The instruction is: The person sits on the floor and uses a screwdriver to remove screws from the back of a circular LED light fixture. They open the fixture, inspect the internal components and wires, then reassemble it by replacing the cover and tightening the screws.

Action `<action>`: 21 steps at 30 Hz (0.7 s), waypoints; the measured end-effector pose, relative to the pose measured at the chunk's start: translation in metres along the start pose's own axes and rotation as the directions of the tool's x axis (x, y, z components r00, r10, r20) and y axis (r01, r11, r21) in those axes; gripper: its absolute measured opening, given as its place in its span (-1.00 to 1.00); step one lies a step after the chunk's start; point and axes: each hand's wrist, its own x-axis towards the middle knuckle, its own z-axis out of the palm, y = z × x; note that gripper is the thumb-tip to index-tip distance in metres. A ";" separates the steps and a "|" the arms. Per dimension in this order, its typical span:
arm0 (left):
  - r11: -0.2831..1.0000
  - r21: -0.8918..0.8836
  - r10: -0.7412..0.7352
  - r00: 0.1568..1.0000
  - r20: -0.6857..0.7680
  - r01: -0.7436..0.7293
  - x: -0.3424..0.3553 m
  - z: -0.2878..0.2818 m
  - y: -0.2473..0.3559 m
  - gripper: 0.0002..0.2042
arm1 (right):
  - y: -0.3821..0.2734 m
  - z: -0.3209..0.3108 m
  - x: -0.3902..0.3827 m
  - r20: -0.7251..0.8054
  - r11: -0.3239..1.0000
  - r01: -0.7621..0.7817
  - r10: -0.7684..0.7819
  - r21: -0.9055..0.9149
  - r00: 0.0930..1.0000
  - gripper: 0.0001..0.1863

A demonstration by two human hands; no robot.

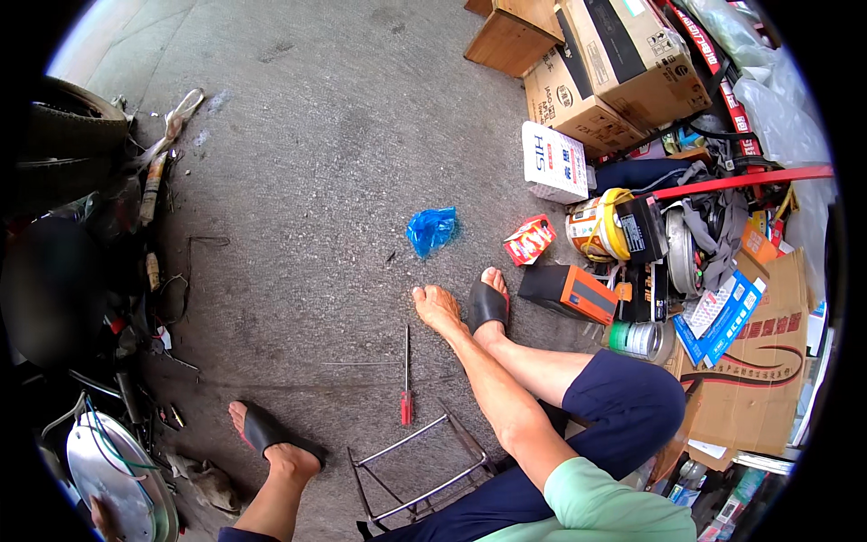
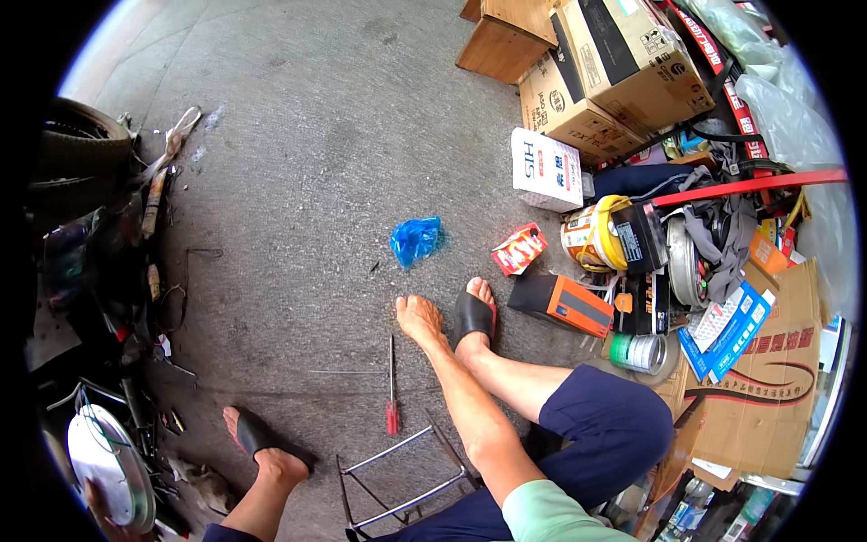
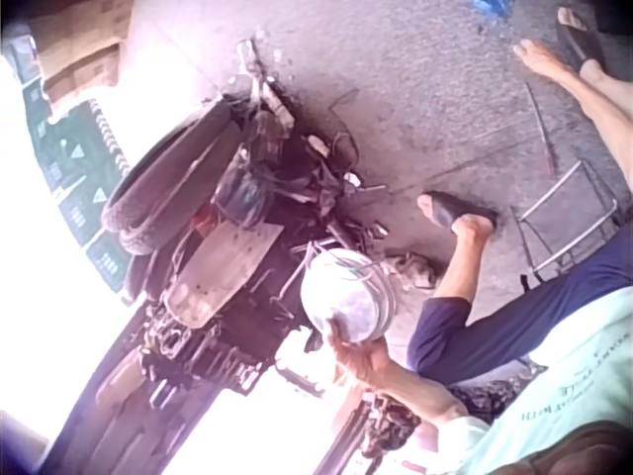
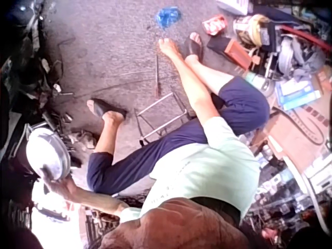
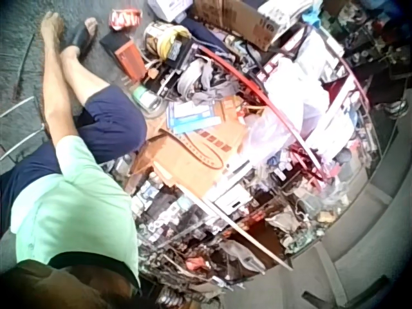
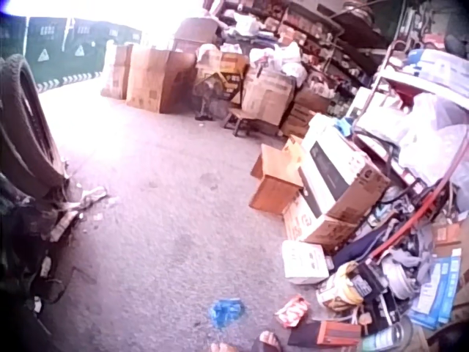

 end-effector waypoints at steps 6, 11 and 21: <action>0.992 -0.107 -0.037 0.978 0.204 0.060 -0.013 -0.004 -0.006 -0.64 | -0.001 0.008 -0.040 0.227 0.716 -0.254 0.135 0.651 0.964 -0.71; 0.995 -0.104 0.031 0.948 0.318 0.002 -0.029 0.016 -0.012 -0.69 | -0.014 0.007 -0.089 0.484 0.334 -0.453 -0.011 0.827 0.875 -0.85; 0.983 -0.181 0.087 0.823 0.562 0.020 -0.068 -0.009 -0.011 -0.64 | -0.053 -0.016 -0.168 0.545 0.349 -0.448 -0.261 0.823 0.797 -0.75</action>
